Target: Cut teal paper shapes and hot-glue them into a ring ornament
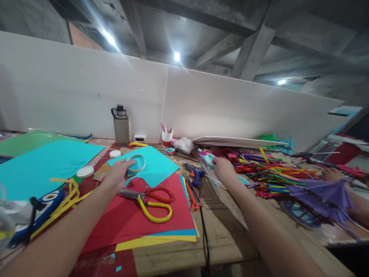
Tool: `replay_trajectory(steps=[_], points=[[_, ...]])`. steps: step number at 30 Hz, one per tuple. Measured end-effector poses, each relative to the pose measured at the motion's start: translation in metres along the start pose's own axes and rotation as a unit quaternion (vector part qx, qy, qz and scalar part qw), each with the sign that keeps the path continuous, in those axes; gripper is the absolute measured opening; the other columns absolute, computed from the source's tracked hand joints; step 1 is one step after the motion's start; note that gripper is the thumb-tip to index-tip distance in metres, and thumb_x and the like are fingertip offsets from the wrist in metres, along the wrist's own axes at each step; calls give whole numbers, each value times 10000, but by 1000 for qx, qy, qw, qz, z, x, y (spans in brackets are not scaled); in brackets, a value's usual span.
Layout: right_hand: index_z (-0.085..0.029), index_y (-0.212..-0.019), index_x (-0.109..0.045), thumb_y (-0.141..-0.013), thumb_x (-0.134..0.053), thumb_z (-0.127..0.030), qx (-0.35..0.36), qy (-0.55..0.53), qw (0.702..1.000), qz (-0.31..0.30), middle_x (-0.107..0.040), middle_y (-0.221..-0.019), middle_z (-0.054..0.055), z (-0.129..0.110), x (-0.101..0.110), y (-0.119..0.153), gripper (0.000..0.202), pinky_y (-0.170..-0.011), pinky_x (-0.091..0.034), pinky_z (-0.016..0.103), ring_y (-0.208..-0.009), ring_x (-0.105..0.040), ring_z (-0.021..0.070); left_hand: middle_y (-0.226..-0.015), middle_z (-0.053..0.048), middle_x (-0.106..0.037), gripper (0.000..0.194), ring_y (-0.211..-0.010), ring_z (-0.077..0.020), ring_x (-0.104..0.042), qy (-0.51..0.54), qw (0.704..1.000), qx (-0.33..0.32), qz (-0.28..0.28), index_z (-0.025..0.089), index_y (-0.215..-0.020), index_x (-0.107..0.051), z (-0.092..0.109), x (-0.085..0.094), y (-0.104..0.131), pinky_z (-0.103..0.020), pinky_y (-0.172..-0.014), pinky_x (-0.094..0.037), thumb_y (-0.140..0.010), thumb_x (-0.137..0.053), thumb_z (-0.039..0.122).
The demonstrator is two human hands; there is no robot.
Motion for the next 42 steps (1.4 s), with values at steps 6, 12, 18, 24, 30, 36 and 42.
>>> replay_trajectory(steps=[6,12,18,24,30,36,42], points=[[-158,-908,-605,-847,-419,-96,131,-33,991,25,-615,-903,87,-78,16,9,205,-645,-326,257,-791,-559,172,-717,-19,-673,269,-580,-144,-621,8,999,-28,46,142,-829,-640,14,18,-12,-255,-516,-508,-568,-700,160],[-178,-960,-597,-830,-454,-79,239,-41,970,21,-599,-1009,91,-145,22,17,217,-692,-344,258,-892,-533,186,-655,1,-650,236,-525,-122,-593,4,997,-22,68,135,-780,-607,12,23,-13,-214,-455,-458,-562,-696,137],[-150,-986,-605,-857,-405,-80,258,-24,966,19,-601,-1018,137,-177,17,11,248,-684,-368,297,-890,-541,228,-667,-21,-658,192,-541,-138,-603,37,997,-14,61,120,-792,-605,14,25,-15,-259,-504,-496,-611,-670,124],[-198,-980,-620,-901,-405,-152,312,-28,949,38,-599,-1010,100,-200,19,22,233,-757,-378,307,-946,-512,223,-707,-57,-678,186,-561,-163,-614,31,992,72,-100,115,-823,-652,-3,-1,-2,-298,-561,-519,-643,-692,140],[-223,-965,-632,-895,-444,-162,397,-83,912,63,-596,-975,75,-223,20,45,210,-759,-381,296,-903,-497,199,-776,-108,-693,185,-630,-177,-634,3,974,83,-212,91,-803,-678,-25,-17,10,-290,-631,-510,-658,-726,196],[-186,-921,-639,-889,-449,-129,410,-224,881,80,-602,-915,62,-227,20,43,201,-781,-400,278,-892,-513,173,-756,-97,-695,256,-624,-164,-624,13,980,39,-195,89,-785,-682,-25,-12,5,-274,-624,-498,-609,-779,247],[-174,-865,-649,-865,-498,-143,392,-338,850,96,-618,-863,59,-225,28,39,154,-792,-421,279,-864,-546,162,-789,-80,-701,217,-614,-146,-617,35,987,33,-156,104,-803,-681,-18,-11,7,-257,-602,-499,-624,-761,195]])
Point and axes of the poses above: each hand's wrist, its own y-axis away from the middle knuckle, its own x-axis out of the back of the hand, z = x × y, the point moved 5 cm from there along -y, towards the middle knuckle
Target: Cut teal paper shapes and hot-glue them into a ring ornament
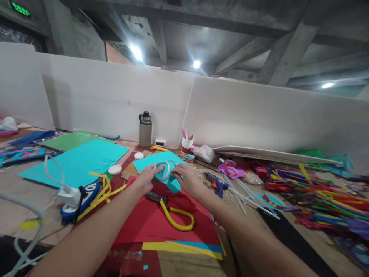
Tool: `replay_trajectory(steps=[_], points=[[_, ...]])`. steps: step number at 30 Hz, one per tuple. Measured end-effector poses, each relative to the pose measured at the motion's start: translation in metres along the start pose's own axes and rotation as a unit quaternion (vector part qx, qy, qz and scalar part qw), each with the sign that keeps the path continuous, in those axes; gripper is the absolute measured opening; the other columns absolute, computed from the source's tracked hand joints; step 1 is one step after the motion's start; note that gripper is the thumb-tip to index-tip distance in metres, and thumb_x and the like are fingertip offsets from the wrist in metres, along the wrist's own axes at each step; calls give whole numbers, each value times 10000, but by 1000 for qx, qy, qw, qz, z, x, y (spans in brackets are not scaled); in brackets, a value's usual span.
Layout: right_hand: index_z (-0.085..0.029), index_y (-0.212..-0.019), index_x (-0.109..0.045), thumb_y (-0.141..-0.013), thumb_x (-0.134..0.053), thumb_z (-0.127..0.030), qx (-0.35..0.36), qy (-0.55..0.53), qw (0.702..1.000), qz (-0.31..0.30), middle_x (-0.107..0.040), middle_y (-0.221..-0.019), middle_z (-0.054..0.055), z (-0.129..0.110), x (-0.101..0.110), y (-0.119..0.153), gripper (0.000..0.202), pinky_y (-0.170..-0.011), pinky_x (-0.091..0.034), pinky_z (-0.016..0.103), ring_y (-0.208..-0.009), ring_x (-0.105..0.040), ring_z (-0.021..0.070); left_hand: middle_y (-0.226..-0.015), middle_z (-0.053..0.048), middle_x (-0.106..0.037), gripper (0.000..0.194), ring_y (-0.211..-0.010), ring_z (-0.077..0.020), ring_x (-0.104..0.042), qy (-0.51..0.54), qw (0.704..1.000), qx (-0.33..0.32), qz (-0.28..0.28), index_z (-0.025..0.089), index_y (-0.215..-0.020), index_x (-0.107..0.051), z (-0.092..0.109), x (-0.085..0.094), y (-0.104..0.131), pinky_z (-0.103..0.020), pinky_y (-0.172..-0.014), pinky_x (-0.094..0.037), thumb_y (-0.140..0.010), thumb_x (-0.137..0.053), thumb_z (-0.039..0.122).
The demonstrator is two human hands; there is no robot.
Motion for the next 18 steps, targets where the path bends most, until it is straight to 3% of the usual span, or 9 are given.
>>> replay_trajectory(steps=[5,10,15,18], points=[[-178,-848,-650,-815,-512,-75,-11,-30,999,-7,-631,-845,53,-1,1,-1,175,-781,-427,290,-844,-562,161,-798,-81,-699,254,-626,-151,-626,0,1000,-5,-14,105,-836,-683,0,1,-1,-264,-603,-504,-616,-764,201],[-185,-918,-637,-826,-530,-165,-57,-82,995,21,-642,-873,43,1,7,-2,142,-727,-448,272,-777,-571,141,-807,-84,-708,237,-622,-165,-634,-10,1000,-17,20,116,-806,-681,-1,8,-4,-276,-593,-511,-603,-765,206],[-160,-1098,-558,-874,-451,-222,-195,49,979,-8,-612,-1074,82,43,8,-9,255,-789,-447,267,-917,-582,143,-831,-95,-708,261,-641,-181,-645,-9,997,-8,73,110,-824,-672,0,16,-7,-305,-608,-536,-592,-765,184],[-125,-1101,-563,-795,-587,-290,-250,111,960,-59,-620,-1059,130,73,-1,-12,349,-822,-432,315,-966,-583,206,-803,-80,-703,282,-609,-186,-637,-4,994,-2,106,125,-859,-659,2,25,-10,-331,-557,-542,-607,-759,205]])
Point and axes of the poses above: each hand's wrist, its own y-axis away from the middle knuckle, its own x-axis out of the back of the hand, z = x × y, the point moved 5 cm from there along -y, towards the middle knuckle
